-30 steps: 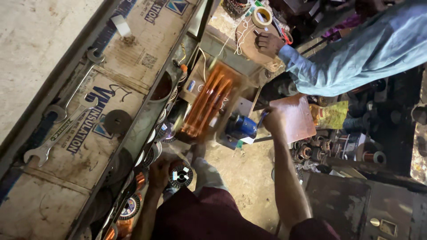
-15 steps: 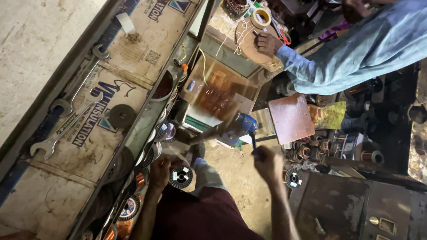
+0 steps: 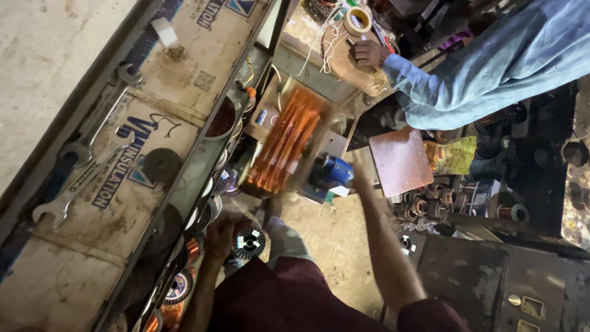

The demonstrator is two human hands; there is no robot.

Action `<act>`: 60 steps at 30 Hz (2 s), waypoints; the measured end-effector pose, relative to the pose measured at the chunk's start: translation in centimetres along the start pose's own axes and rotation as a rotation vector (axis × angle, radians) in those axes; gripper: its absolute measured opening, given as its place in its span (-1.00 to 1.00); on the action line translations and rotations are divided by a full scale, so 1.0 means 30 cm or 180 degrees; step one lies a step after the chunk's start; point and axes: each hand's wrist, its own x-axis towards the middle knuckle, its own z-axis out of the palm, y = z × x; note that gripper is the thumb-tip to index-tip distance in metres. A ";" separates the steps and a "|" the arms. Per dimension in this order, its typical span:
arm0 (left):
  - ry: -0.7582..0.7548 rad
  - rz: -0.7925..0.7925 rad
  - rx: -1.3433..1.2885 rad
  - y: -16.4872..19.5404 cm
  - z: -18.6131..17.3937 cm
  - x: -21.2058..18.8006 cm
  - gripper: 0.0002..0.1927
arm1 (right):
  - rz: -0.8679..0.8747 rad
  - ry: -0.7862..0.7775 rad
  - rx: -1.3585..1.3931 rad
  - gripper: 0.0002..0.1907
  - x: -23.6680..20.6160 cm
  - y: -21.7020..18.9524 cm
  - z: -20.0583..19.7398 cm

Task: The person operates a manual wire-winding machine to wrap copper wire onto a cylindrical bobbin. They repeatedly pull a lever to rotate the bobbin while guiding the wire with their hands. The person adjusts the wire path and occasionally pauses to reposition the bobbin or wire.

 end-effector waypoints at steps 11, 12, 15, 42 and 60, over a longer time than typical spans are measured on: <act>0.0571 0.0213 0.1351 -0.007 -0.018 0.013 -0.55 | 0.0746 0.0518 0.0126 -0.80 -0.503 -0.318 -0.184; 0.0662 0.0325 0.1515 0.010 -0.014 0.008 -0.53 | 0.0533 0.0905 0.0071 -0.80 -0.480 -0.326 -0.228; 0.0728 -0.0379 0.2240 0.068 -0.002 -0.011 -0.43 | 0.0729 0.1213 -0.0111 -0.83 -0.345 -0.277 -0.334; 0.0398 -0.0067 0.1708 0.085 0.029 0.009 -0.39 | 0.1209 -0.0608 -0.0018 -0.68 -0.432 -0.387 -0.337; 0.0321 0.0070 0.1687 0.061 0.026 0.060 -0.38 | 0.1364 0.0487 -0.1018 -0.83 0.026 0.003 -0.036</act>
